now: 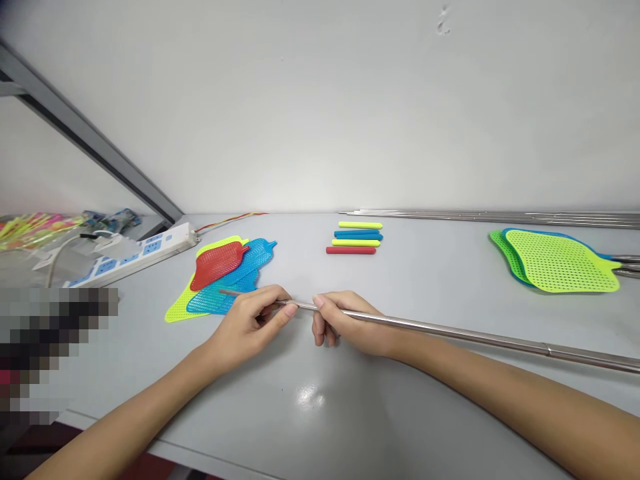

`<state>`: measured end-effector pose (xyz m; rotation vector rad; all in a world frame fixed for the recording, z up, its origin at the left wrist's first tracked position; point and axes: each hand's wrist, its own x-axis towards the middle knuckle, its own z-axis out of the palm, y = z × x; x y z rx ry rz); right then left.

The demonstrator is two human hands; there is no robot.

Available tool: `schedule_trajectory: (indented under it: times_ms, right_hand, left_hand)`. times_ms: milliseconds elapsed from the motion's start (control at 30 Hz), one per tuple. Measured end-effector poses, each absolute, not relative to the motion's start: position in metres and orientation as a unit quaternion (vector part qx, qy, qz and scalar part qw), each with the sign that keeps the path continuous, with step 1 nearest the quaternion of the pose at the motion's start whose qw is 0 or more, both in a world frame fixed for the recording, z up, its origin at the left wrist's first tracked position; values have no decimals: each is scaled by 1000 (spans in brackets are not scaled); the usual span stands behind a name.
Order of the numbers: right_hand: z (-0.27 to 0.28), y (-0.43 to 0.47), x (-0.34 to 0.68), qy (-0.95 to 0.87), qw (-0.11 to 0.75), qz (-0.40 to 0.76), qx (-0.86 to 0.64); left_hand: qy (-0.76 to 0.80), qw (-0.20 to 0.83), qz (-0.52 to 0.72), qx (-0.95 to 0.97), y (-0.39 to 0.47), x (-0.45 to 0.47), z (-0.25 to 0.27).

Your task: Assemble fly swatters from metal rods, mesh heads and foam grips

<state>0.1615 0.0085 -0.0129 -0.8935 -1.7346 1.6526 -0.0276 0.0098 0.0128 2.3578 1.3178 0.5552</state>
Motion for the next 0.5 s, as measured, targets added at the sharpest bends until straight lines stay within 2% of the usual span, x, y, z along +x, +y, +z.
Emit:
schedule_trajectory:
  times_ms: [500]
  right_hand:
    - [-7, 16, 160, -586, 342, 655, -334]
  left_hand:
    - [476, 184, 234, 827, 15, -29, 18]
